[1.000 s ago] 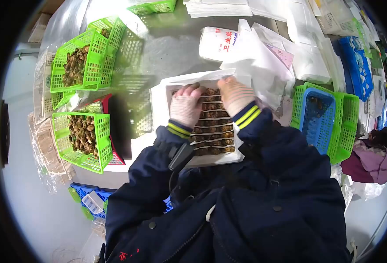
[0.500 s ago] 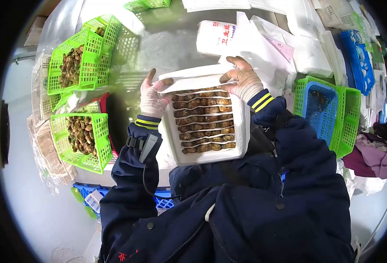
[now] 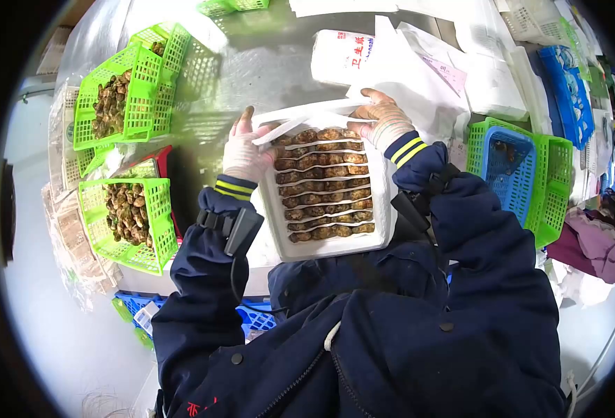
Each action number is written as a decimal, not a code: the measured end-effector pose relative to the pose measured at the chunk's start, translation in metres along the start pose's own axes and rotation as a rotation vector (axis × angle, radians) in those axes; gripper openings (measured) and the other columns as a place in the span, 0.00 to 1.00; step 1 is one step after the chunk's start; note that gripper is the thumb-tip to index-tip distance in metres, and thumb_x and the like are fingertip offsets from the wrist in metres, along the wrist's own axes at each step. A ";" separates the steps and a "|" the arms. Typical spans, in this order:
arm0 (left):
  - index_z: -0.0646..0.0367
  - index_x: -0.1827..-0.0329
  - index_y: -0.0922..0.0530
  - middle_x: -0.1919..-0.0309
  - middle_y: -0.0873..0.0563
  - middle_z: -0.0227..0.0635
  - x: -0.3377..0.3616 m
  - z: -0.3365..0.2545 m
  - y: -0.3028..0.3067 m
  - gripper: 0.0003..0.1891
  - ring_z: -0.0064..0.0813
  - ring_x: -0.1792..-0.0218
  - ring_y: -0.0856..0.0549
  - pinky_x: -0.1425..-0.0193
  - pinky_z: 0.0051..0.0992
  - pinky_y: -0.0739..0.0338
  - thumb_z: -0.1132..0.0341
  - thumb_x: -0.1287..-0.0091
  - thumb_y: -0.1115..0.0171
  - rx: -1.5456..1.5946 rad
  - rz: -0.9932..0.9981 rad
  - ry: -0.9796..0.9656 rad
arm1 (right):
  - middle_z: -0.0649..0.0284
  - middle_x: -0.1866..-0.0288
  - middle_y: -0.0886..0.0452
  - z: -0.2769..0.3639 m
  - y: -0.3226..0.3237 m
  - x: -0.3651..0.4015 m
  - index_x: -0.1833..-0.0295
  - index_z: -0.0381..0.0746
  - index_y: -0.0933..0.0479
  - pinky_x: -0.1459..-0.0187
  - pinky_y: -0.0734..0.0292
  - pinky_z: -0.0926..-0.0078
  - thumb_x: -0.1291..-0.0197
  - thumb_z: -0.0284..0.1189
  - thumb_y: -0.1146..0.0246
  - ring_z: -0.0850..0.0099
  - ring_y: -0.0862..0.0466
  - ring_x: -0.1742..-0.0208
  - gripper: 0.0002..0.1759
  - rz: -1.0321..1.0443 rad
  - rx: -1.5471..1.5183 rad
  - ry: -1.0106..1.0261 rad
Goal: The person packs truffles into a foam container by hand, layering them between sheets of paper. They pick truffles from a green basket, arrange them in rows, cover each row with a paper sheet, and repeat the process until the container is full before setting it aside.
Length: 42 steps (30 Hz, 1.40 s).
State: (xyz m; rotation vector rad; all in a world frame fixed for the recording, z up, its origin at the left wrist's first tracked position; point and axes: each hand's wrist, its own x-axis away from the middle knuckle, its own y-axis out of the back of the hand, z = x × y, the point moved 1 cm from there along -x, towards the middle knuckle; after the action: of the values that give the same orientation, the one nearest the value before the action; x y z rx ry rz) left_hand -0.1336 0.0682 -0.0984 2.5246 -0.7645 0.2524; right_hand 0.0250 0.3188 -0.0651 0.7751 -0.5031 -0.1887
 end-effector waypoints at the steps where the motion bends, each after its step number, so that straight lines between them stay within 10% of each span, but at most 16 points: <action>1: 0.56 0.32 0.35 0.40 0.33 0.41 0.001 -0.008 0.001 0.38 0.37 0.37 0.32 0.39 0.33 0.24 0.73 0.48 0.29 0.002 -0.001 0.000 | 0.59 0.31 0.33 0.008 0.005 0.001 0.55 0.47 0.15 0.34 0.35 0.65 0.47 0.43 0.33 0.57 0.32 0.34 0.16 0.000 0.002 0.000; 7: 0.57 0.43 0.28 0.49 0.21 0.47 0.013 -0.070 0.010 0.30 0.45 0.48 0.19 0.44 0.36 0.24 0.58 0.48 0.27 -0.847 0.061 -0.061 | 0.60 0.33 0.31 0.047 0.019 0.002 0.53 0.45 0.16 0.38 0.30 0.65 0.51 0.45 0.31 0.58 0.26 0.38 0.22 0.090 0.462 -0.134; 11: 0.57 0.44 0.28 0.51 0.20 0.47 0.011 -0.073 -0.001 0.31 0.46 0.49 0.19 0.44 0.36 0.23 0.58 0.51 0.26 -0.810 -0.048 0.091 | 0.58 0.34 0.29 0.048 0.017 0.003 0.51 0.45 0.17 0.38 0.30 0.64 0.51 0.45 0.31 0.58 0.26 0.38 0.23 0.104 0.525 -0.146; 17: 0.56 0.41 0.29 0.50 0.20 0.46 0.015 -0.060 0.002 0.33 0.45 0.49 0.18 0.45 0.35 0.22 0.58 0.51 0.26 -0.731 -0.082 0.056 | 0.55 0.47 0.20 0.069 0.047 0.064 0.51 0.40 0.20 0.44 0.27 0.65 0.43 0.38 0.38 0.59 0.21 0.45 0.18 -0.488 0.141 0.081; 23: 0.59 0.38 0.30 0.44 0.23 0.48 0.026 -0.067 0.004 0.30 0.43 0.46 0.20 0.40 0.32 0.24 0.70 0.46 0.31 -0.370 -0.064 0.209 | 0.54 0.65 0.18 0.104 -0.004 0.060 0.56 0.40 0.21 0.62 0.23 0.59 0.38 0.37 0.43 0.56 0.17 0.60 0.13 0.039 0.346 -0.057; 25: 0.61 0.39 0.28 0.41 0.26 0.51 0.030 -0.041 0.008 0.27 0.44 0.42 0.23 0.38 0.30 0.27 0.73 0.44 0.33 -0.411 -0.102 -0.174 | 0.54 0.65 0.18 0.094 -0.022 0.042 0.56 0.40 0.23 0.61 0.22 0.56 0.38 0.37 0.43 0.54 0.17 0.60 0.13 0.011 0.433 -0.114; 26: 0.60 0.42 0.25 0.38 0.28 0.54 0.033 -0.029 0.006 0.23 0.45 0.39 0.25 0.36 0.31 0.29 0.73 0.43 0.34 0.118 -0.163 -0.087 | 0.54 0.65 0.18 0.088 -0.031 0.032 0.52 0.41 0.25 0.60 0.23 0.55 0.38 0.38 0.43 0.54 0.17 0.60 0.14 0.013 0.453 -0.102; 27: 0.58 0.45 0.22 0.38 0.29 0.55 0.051 -0.045 0.023 0.20 0.47 0.38 0.26 0.35 0.36 0.30 0.72 0.42 0.35 -0.451 -0.167 -0.435 | 0.54 0.63 0.18 0.086 -0.035 0.027 0.48 0.42 0.26 0.59 0.23 0.54 0.37 0.40 0.43 0.54 0.17 0.58 0.17 0.026 0.466 -0.109; 42: 0.54 0.49 0.20 0.36 0.30 0.46 0.118 -0.008 0.021 0.15 0.44 0.37 0.29 0.32 0.37 0.35 0.76 0.39 0.39 -0.062 -0.230 -0.129 | 0.53 0.59 0.17 0.076 -0.032 -0.004 0.51 0.40 0.26 0.54 0.24 0.57 0.39 0.42 0.42 0.53 0.17 0.56 0.18 0.289 0.597 -0.067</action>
State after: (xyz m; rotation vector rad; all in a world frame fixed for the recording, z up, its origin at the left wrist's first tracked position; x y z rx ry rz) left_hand -0.0479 0.0009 -0.0468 2.5592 -0.5140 -0.0125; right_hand -0.0161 0.2502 -0.0430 1.2661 -0.7421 0.2182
